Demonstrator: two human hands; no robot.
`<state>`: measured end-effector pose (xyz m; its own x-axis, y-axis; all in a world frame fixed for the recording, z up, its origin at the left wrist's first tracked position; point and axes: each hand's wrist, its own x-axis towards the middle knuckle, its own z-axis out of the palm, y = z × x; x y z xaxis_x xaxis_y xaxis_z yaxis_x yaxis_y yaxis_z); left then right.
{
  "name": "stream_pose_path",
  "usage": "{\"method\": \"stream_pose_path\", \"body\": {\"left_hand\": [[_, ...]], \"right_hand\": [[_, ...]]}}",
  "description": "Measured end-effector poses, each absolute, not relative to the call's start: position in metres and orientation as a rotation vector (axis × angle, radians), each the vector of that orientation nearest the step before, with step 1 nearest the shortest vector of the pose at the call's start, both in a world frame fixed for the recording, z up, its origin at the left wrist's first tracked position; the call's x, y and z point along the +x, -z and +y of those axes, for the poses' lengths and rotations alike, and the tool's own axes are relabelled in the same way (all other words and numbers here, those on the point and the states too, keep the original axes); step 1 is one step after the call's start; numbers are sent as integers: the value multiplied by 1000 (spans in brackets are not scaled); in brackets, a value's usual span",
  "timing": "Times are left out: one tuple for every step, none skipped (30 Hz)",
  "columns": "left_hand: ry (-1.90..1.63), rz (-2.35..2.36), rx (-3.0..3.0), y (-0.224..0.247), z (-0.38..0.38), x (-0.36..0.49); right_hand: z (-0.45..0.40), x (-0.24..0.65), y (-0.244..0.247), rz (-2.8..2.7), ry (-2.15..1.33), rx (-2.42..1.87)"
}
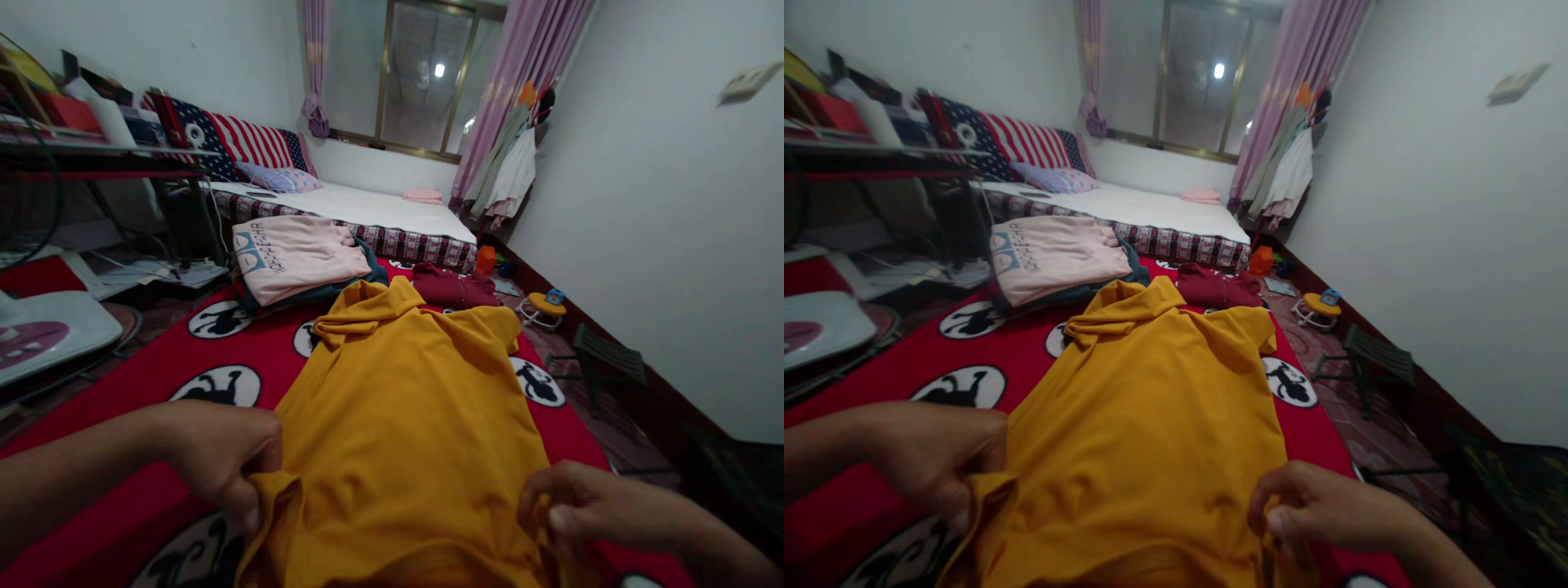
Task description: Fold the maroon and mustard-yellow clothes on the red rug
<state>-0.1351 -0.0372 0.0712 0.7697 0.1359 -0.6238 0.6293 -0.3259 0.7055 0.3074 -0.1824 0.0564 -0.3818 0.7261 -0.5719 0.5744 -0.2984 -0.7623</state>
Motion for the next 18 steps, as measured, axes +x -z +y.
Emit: {"method": "stream_pose_path", "body": {"left_hand": [[598, 552, 1832, -76, -32, -130], [595, 528, 1814, -80, -24, -123], [540, 526, 1834, -83, -15, -115], [441, 552, 1894, -85, -4, -106], [297, 609, 1993, -86, 8, -96], [129, 686, 2128, -84, 21, -85], [-40, 777, 2270, -80, 35, -73], [-239, 877, 2400, -74, 49, -63], [-380, 943, 2526, -66, 62, -53], [-477, 1014, 2634, -55, 73, -45], [-535, 1083, 2709, -44, 84, -38], [-560, 1153, 2747, -32, 92, -34], [-554, 1220, 2761, -21, 99, -32], [-532, 1285, 2759, -11, 104, -31], [-506, 1337, 2750, -3, 107, -31], [-488, 1368, 2740, 2, 109, -32], [-494, 1374, 2730, 5, 109, -34], [-539, 1353, 2715, 4, 109, -37]], "right_hand": [[-174, 305, -63, -1795, -1781, -1651], [-163, 302, -67, -1794, -1769, -1622], [-150, 296, -68, -1775, -1709, -1591], [-135, 288, -65, -1750, -1603, -1555], [-119, 277, -59, -1719, -1480, -1523], [-104, 265, -50, -1680, -1324, -1506], [-89, 251, -39, -1646, -1183, -1502], [-76, 237, -26, -1617, -1086, -1501], [-65, 224, -14, -1583, -1000, -1507], [-56, 213, -3, -1586, -867, -1520], [-50, 204, 7, -1613, -725, -1541], [-46, 198, 14, -1639, -597, -1552], [-44, 194, 20, -1664, -488, -1552], [-43, 193, 23, -1681, -419, -1538], [-43, 194, 26, -1681, -399, -1511], [-44, 196, 27, -1665, -425, -1479], [-45, 198, 27, -1632, -478, -1452], [-46, 201, 27, -1591, -539, -1429]]}}
